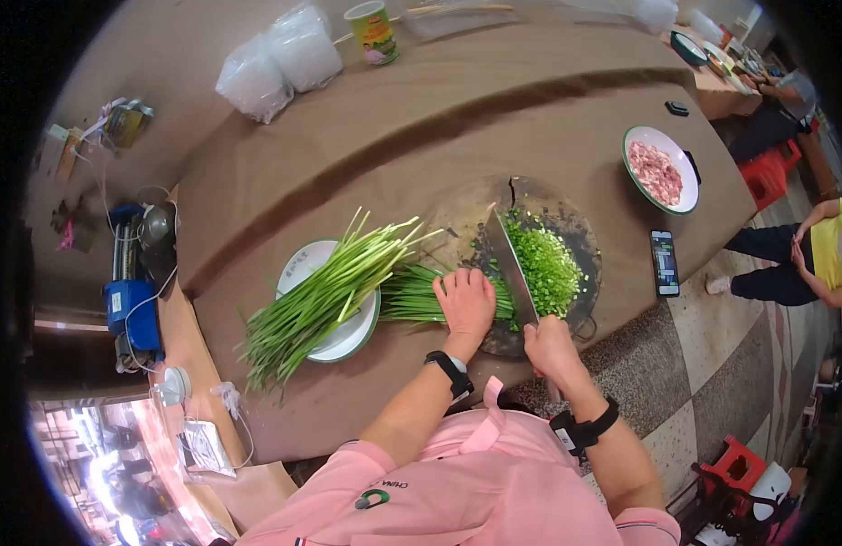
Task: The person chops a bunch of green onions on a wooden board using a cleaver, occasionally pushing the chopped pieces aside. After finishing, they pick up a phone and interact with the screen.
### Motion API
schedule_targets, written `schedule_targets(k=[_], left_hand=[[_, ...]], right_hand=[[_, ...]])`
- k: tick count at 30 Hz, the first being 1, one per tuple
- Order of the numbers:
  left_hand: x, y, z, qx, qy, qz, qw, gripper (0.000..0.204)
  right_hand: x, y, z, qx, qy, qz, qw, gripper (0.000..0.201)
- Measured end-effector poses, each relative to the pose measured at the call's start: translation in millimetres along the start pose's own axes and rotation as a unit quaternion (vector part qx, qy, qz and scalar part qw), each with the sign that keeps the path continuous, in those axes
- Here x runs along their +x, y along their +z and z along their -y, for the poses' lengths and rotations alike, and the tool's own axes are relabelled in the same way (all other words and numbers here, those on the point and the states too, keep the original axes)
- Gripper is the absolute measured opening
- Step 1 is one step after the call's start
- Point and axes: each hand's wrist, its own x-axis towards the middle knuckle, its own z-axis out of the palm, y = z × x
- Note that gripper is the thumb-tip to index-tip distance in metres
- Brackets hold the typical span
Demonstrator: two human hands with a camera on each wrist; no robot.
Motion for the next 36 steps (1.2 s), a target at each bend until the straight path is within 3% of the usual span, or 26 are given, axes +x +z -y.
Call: schedule_targets(k=[6, 10, 11, 14, 20, 22, 26, 30, 34, 36], left_hand=[[2, 1, 0, -0.004, -0.009, 0.005, 1.0, 0.01], [-1, 0, 5, -0.01, 0.004, 0.016, 1.0, 0.012], [-2, 2, 5, -0.013, 0.001, 0.025, 1.0, 0.014], [-2, 1, 5, -0.013, 0.003, 0.035, 0.999, 0.015], [-3, 0, 5, -0.014, -0.001, 0.026, 1.0, 0.015], [-3, 0, 5, -0.017, -0.002, 0.025, 1.0, 0.014], [-2, 2, 4, -0.014, -0.001, 0.014, 1.0, 0.014], [-3, 3, 6, -0.018, -0.005, 0.015, 1.0, 0.014], [-1, 2, 6, -0.01, 0.0, 0.029, 1.0, 0.014], [-4, 1, 5, -0.007, 0.008, 0.033, 0.999, 0.014]], right_hand=[[-9, 1, -6, -0.038, 0.009, 0.05, 0.998, 0.045], [34, 27, 3, -0.022, -0.038, -0.008, 0.999, 0.044], [44, 28, 14, -0.022, 0.01, 0.004, 1.0, 0.045], [54, 21, 11, 0.022, 0.02, -0.001, 1.0, 0.044], [16, 0, 8, 0.041, 0.048, -0.018, 0.998, 0.047], [1, -3, 4, -0.011, 0.016, -0.012, 1.0, 0.049], [-9, 5, 5, 0.001, 0.04, 0.01, 0.999, 0.05], [-19, 13, -12, -0.026, 0.001, 0.015, 1.0, 0.044], [3, 25, -11, -0.038, -0.02, -0.001, 0.999, 0.044], [30, 28, 9, 0.015, 0.015, 0.012, 1.0, 0.043]])
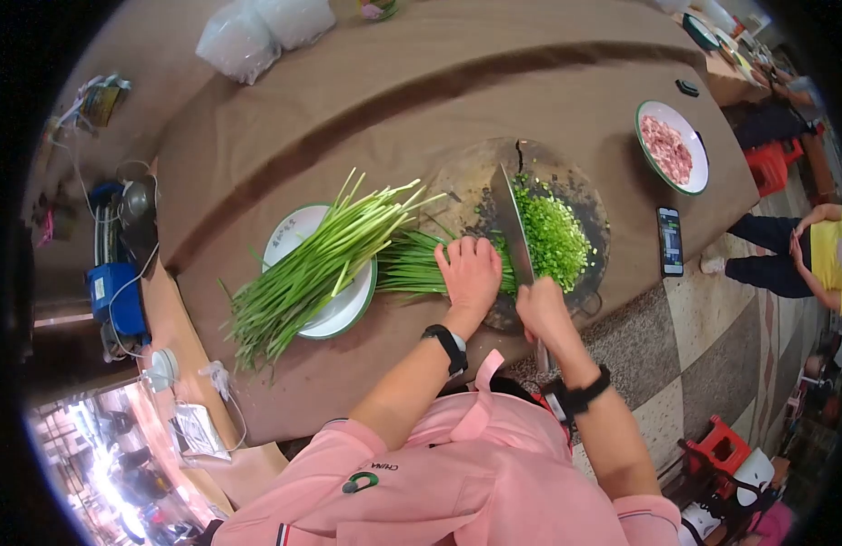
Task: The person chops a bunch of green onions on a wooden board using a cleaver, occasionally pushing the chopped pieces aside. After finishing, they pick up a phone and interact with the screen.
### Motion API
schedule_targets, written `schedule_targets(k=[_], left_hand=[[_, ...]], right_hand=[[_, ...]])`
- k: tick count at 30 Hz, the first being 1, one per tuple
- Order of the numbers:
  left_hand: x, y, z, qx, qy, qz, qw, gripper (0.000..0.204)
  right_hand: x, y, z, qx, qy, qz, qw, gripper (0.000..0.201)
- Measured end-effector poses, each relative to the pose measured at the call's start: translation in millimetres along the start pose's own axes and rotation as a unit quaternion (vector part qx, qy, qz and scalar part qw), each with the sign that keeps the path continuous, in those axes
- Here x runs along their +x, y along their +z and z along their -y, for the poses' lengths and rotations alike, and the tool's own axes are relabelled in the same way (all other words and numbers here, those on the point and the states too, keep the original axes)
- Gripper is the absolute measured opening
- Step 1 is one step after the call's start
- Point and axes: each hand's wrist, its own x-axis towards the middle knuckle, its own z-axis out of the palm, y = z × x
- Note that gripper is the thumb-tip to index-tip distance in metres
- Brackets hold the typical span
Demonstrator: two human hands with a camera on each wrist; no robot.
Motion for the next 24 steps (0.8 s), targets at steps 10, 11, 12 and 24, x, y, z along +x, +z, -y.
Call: schedule_targets(k=[10, 11, 12, 24], left_hand=[[2, 1, 0, -0.001, 0.002, -0.025, 1.0, 0.012], [2, 2, -1, 0.001, -0.001, -0.021, 1.0, 0.012], [4, 0, -2, -0.001, -0.001, -0.019, 1.0, 0.012], [2, -3, -3, 0.004, -0.004, -0.005, 1.0, 0.013]], right_hand=[[25, -15, 14, 0.091, -0.021, -0.043, 0.995, 0.041], [19, -17, 7, 0.086, -0.01, -0.042, 0.995, 0.043], [10, -17, 3, 0.086, -0.008, -0.043, 0.995, 0.043], [-46, 14, -26, 0.081, 0.02, -0.027, 0.996, 0.043]])
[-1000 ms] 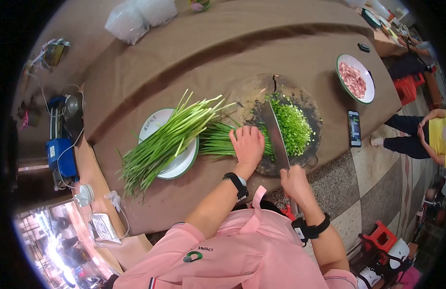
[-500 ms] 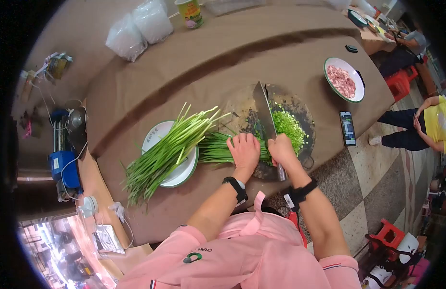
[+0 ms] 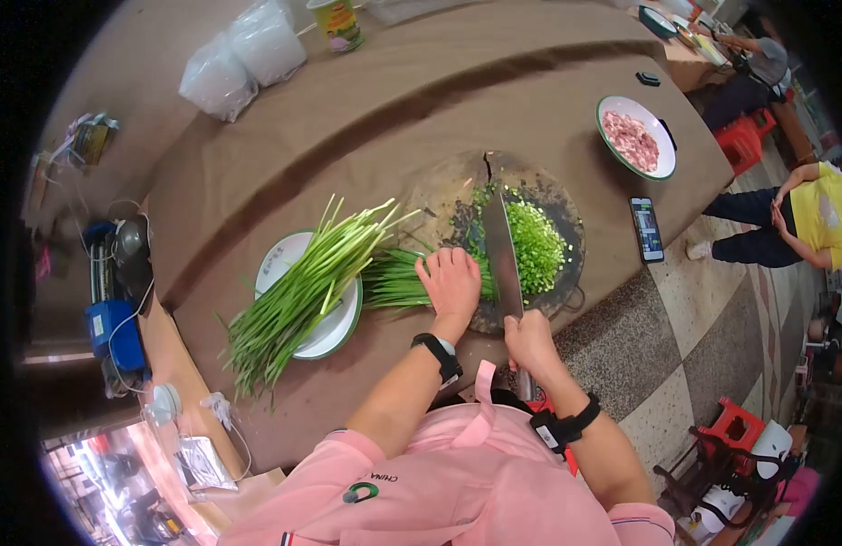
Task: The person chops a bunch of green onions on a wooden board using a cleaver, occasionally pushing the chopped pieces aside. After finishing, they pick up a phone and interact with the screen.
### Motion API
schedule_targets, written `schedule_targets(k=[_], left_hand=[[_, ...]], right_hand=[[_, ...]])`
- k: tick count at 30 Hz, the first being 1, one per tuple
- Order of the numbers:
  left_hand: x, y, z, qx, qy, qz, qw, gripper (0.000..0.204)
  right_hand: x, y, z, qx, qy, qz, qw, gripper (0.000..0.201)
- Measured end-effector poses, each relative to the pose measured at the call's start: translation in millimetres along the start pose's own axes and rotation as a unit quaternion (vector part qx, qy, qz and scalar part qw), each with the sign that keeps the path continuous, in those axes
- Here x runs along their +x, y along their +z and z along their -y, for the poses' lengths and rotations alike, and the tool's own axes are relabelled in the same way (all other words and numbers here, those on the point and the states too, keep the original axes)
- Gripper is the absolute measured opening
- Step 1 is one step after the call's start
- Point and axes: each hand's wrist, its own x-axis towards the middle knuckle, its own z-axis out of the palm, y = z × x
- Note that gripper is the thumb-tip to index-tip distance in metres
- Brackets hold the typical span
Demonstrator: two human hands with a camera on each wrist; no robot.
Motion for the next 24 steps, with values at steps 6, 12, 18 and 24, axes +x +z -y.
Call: schedule_targets(k=[6, 12, 18, 24], left_hand=[[-5, 2, 2, 0.001, 0.007, -0.003, 1.0, 0.013], [0, 2, 2, 0.005, 0.006, 0.0, 1.0, 0.012], [3, 4, 0, 0.017, 0.011, -0.011, 1.0, 0.012], [1, 1, -1, 0.028, 0.01, -0.004, 1.0, 0.012]], right_hand=[[50, 13, 13, 0.066, -0.017, -0.008, 0.998, 0.045], [73, -2, 43, 0.047, -0.006, -0.043, 0.998, 0.044], [18, -18, 27, 0.018, -0.003, -0.014, 1.0, 0.044], [8, -11, 19, -0.039, -0.012, -0.007, 0.999, 0.044]])
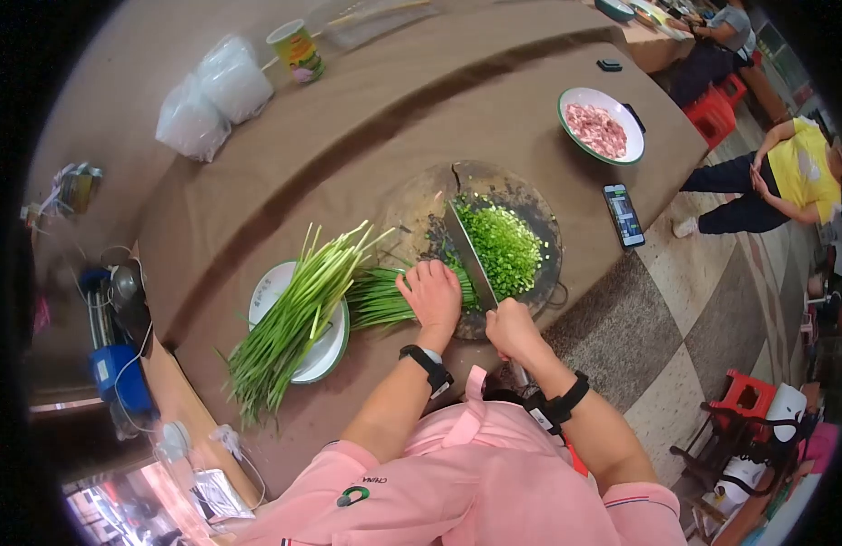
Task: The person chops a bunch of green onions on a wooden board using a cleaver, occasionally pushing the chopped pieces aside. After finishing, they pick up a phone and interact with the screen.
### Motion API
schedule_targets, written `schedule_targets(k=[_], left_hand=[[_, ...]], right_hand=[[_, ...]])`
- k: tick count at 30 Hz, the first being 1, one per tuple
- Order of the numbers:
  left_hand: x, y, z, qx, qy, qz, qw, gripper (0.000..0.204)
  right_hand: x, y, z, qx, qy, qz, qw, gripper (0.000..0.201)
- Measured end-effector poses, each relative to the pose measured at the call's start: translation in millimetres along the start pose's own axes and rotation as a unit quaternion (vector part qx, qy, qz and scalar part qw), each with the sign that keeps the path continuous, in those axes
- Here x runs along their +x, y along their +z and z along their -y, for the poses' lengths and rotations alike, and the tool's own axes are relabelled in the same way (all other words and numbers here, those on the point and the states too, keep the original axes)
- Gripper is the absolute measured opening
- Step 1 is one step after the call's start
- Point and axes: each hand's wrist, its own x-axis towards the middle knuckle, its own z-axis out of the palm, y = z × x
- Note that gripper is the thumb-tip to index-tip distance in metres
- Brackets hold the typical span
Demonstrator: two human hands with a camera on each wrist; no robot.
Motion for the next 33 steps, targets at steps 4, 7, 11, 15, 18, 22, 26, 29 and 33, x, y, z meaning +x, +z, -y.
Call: schedule_targets(k=[4, 7, 11, 15, 18, 22, 26, 29, 33], left_hand=[[0, 2, 0, 0.005, 0.004, -0.004, 1.0, 0.012], [-1, 3, 0, 0.007, 0.004, -0.009, 1.0, 0.013], [-1, 5, 1, 0.018, 0.003, -0.007, 1.0, 0.013], [-1, 6, 0, 0.035, 0.009, -0.013, 0.999, 0.012], [-1, 6, -1, 0.043, 0.009, -0.007, 0.999, 0.012], [-1, 6, -3, 0.064, 0.015, -0.004, 0.998, 0.012], [-4, 12, 0, 0.069, 0.028, -0.011, 0.997, 0.011], [-3, 14, 3, 0.071, 0.044, -0.011, 0.996, 0.011], [-3, 12, 1, 0.077, 0.047, -0.003, 0.996, 0.011]], right_hand=[[-1, -2, -4, -0.004, -0.018, 0.008, 1.0, 0.043], [4, 1, -4, -0.011, -0.027, -0.003, 1.0, 0.042], [29, 6, 3, -0.033, -0.024, 0.001, 0.999, 0.033], [54, 17, -1, -0.078, -0.034, -0.004, 0.996, 0.022], [48, -7, 7, -0.043, 0.02, 0.065, 0.997, 0.02], [52, -23, -12, -0.097, -0.115, -0.069, 0.986, 0.026], [53, -33, -16, -0.102, -0.157, -0.062, 0.98, 0.025], [56, -32, -25, -0.094, -0.164, -0.056, 0.98, 0.028], [55, -35, -35, -0.082, -0.205, -0.128, 0.967, 0.031]])
